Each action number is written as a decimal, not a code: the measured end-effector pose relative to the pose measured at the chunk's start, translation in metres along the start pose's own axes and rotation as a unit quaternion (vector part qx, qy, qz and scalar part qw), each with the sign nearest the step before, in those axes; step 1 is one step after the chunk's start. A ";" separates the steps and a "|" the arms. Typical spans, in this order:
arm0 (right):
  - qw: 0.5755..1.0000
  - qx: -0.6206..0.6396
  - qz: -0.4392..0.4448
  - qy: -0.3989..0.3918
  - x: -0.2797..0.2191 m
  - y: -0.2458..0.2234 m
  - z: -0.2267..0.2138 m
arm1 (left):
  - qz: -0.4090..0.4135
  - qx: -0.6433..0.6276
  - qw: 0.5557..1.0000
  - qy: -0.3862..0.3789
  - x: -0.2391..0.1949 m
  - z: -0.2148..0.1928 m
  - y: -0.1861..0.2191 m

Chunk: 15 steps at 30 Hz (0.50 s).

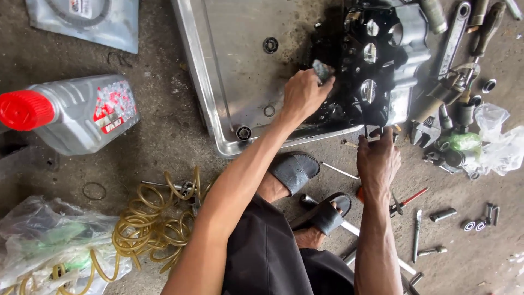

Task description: Cleaning and scraping the gasket surface of a motorcycle engine casing using a small hand tool

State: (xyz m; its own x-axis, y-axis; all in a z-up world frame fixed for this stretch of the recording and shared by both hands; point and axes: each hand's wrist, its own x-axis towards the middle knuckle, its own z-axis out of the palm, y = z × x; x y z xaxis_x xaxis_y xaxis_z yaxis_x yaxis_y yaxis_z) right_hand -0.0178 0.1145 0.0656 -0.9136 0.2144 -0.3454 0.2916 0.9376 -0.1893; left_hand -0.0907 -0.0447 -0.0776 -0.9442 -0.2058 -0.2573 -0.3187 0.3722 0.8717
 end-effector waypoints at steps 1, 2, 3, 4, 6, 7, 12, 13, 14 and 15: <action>1.000 0.000 0.004 0.002 0.003 0.001 0.000 | 0.002 -0.001 1.000 -0.004 -0.013 -0.017 0.015; 1.000 0.006 0.010 0.003 0.005 0.003 0.001 | 0.008 -0.076 0.997 0.031 -0.026 -0.033 0.030; 1.000 0.012 0.015 0.004 0.007 0.005 0.001 | 0.013 -0.151 0.986 0.065 -0.038 -0.049 0.045; 1.000 0.010 0.021 0.005 0.007 0.004 -0.001 | 0.013 -0.153 0.986 0.059 -0.045 -0.040 0.052; 1.000 0.012 0.001 -0.003 0.005 0.000 -0.003 | 0.070 -0.270 0.957 0.072 -0.062 -0.027 0.065; 1.000 0.011 0.003 -0.004 0.003 0.001 -0.003 | 0.068 -0.271 0.958 0.071 -0.070 -0.018 0.063; 1.000 0.025 0.011 -0.002 0.012 0.030 0.010 | 0.171 -0.127 0.974 -0.073 -0.074 -0.015 0.030; 1.000 0.027 0.014 0.001 0.015 0.032 0.009 | 0.175 -0.126 0.973 -0.077 -0.072 -0.021 0.050; 1.000 0.018 0.009 0.004 0.014 0.032 0.012 | 0.191 -0.163 0.965 -0.072 -0.075 -0.030 0.065; 1.000 0.008 0.004 0.006 0.013 0.032 0.015 | 0.208 -0.198 0.956 -0.066 -0.079 -0.039 0.079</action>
State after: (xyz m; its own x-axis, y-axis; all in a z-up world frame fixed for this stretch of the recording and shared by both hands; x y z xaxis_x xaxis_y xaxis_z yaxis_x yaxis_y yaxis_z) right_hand -0.0159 0.1432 0.0412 -0.9148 0.2247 -0.3355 0.3028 0.9314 -0.2019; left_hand -0.0381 -0.0340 0.0276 -0.9930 0.0110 0.1175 0.1177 0.0190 0.9929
